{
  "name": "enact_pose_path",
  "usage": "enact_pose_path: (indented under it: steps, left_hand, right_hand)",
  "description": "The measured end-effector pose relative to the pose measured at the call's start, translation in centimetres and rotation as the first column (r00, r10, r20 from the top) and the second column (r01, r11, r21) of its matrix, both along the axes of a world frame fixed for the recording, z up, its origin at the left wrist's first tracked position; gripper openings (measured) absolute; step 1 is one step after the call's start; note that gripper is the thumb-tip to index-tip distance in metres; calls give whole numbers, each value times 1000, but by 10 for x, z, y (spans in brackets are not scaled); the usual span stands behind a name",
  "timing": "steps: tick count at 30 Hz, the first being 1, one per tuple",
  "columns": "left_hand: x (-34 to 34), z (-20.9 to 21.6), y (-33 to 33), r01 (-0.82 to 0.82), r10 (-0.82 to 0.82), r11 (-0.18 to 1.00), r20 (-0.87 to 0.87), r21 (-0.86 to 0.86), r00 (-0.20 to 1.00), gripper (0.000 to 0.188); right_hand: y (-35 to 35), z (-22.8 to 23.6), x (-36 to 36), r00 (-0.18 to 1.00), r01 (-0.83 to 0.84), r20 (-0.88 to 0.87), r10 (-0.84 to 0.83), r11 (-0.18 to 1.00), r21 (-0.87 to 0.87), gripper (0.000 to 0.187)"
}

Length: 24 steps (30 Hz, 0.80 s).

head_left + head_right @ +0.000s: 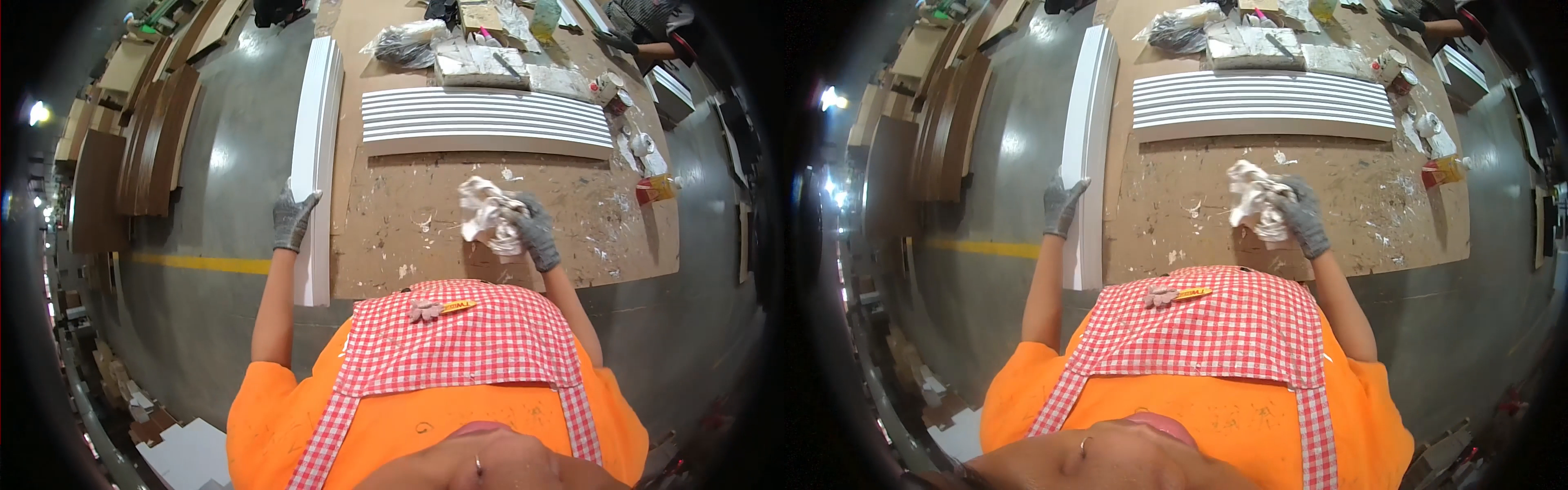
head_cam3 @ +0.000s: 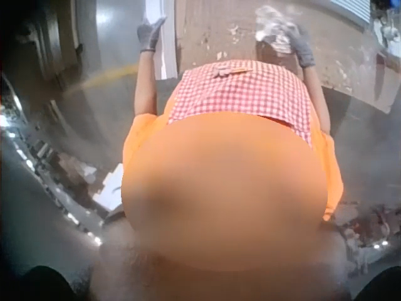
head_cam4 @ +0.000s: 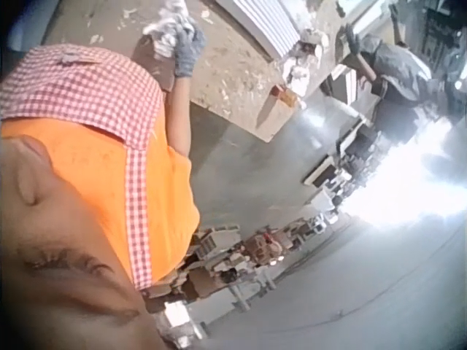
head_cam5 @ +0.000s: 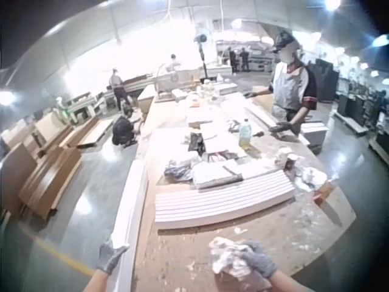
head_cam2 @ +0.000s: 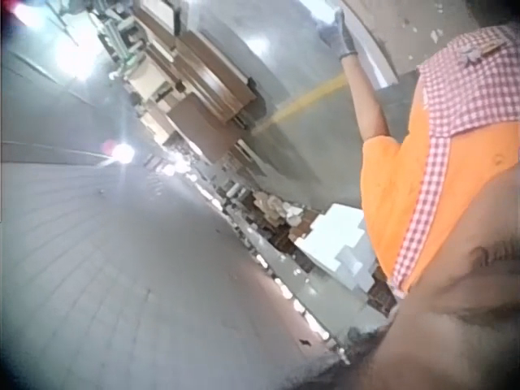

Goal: The person wipes long white planks with a cloth in a workshop setting. They handle the planks one at a time, wiping the surfaces and edges, then placing them back on the workbench or stacking them.

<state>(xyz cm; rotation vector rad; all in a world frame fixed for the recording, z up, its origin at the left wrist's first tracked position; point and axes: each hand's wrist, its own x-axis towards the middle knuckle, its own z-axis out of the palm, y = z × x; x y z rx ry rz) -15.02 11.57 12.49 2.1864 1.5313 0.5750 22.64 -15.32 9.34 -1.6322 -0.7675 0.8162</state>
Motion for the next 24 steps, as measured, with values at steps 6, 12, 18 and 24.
enact_pose_path:
  steps: [6, 12, 18, 24]
  left_hand:
    - [5, 1, -4, 48, -46, 997, -38, 54, 998, 55]
    - [-1, -12, 0, -27, 27, 999, -24, 35, 999, 75]
    - [61, 26, -34, 60, -158, 967, 399, 247, 903, 54]
    - [162, -45, -123, 611, -52, 429, 658, -665, 751, 37]
  right_hand:
    - [-78, -59, 9, 930, 365, -69, -360, 928, 80, 19]
    - [-79, -60, -14, 887, 152, 453, -90, 983, -102, 21]
    - [-45, -38, -24, 973, 83, 216, -82, 997, 6, 27]
    - [21, 6, -50, 980, -30, 199, 14, 996, 79, 29]
